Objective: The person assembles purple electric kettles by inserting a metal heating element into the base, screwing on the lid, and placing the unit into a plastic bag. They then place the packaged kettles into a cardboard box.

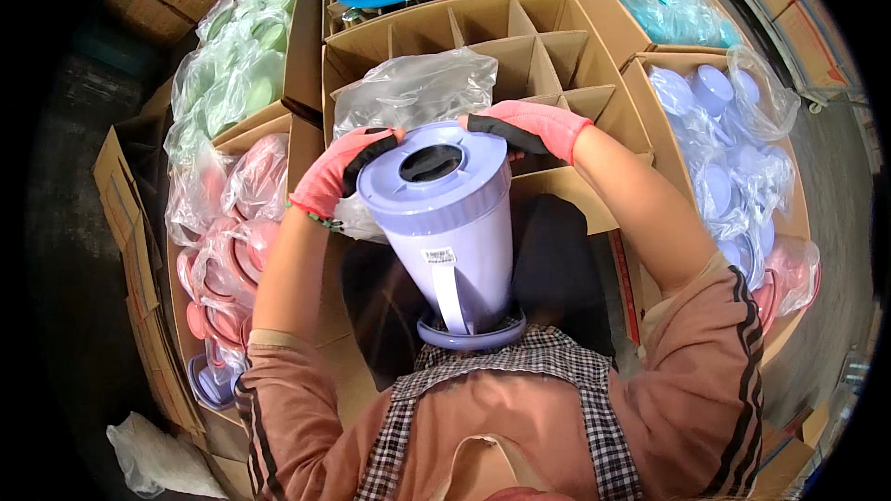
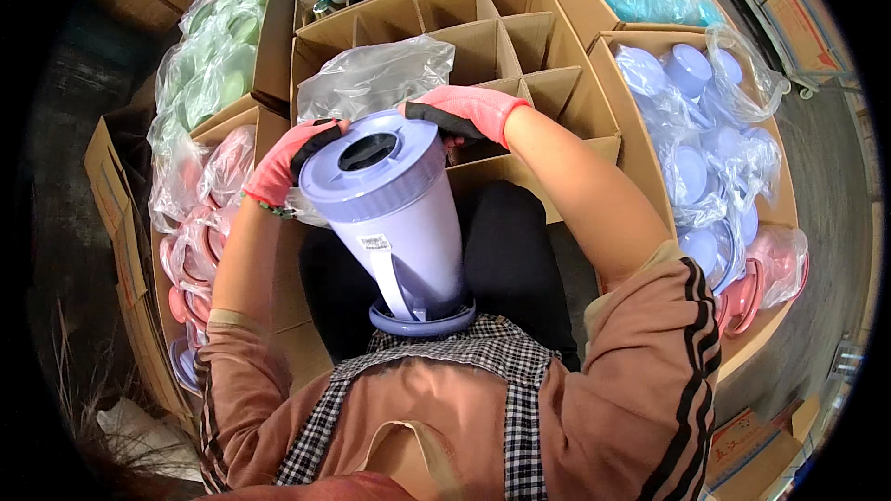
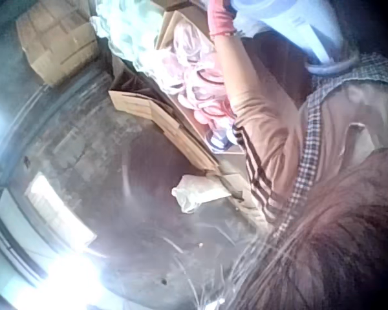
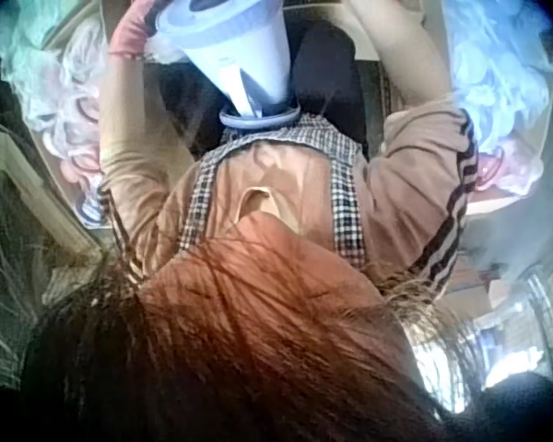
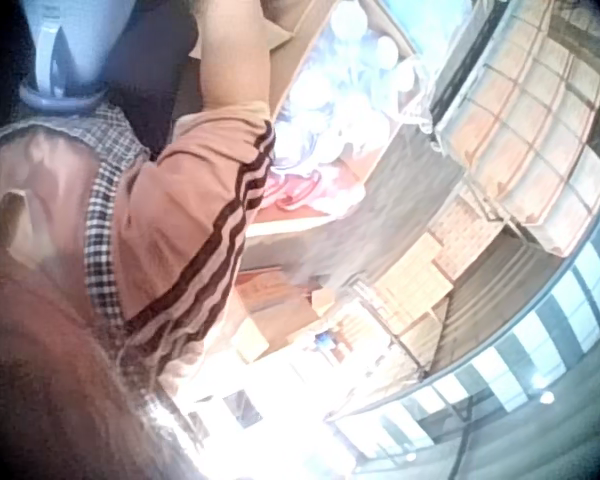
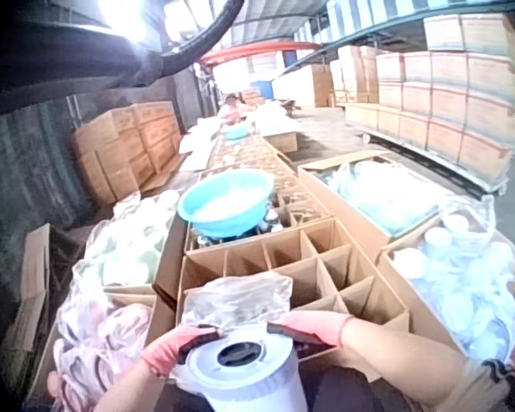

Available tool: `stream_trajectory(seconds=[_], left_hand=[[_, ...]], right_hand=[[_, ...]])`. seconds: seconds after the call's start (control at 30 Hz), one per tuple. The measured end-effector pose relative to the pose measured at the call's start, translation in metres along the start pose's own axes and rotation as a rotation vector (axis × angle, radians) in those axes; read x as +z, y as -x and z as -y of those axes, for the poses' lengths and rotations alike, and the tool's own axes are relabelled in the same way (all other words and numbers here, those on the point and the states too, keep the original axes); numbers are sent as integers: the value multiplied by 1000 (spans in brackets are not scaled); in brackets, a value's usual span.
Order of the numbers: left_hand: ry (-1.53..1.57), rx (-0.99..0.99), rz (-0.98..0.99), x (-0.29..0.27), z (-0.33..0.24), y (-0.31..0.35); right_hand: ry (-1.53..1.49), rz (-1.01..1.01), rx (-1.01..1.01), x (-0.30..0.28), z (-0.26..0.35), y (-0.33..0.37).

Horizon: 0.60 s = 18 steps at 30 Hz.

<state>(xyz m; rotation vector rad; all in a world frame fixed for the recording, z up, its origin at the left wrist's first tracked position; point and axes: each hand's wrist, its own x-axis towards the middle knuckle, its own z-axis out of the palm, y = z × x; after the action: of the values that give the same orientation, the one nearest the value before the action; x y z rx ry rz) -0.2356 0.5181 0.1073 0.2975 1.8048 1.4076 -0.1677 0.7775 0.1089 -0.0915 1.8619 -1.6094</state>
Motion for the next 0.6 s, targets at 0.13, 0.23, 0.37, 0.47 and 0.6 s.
stream_trajectory(seconds=[0.13,0.23,0.37,0.47,0.6], left_hand=[[-116,29,-16,4,-17,2],[-522,271,-67,13,-44,3],[-410,-226,103,24,-51,-7],[-439,-183,104,40,-64,0],[-394,-50,-24,36,-44,-9]], right_hand=[[-92,-28,-32,15,0,4],[-230,4,14,21,6,10],[-209,49,-76,31,13,16],[-202,-30,-59,31,10,20],[-290,-84,-48,35,12,30]])
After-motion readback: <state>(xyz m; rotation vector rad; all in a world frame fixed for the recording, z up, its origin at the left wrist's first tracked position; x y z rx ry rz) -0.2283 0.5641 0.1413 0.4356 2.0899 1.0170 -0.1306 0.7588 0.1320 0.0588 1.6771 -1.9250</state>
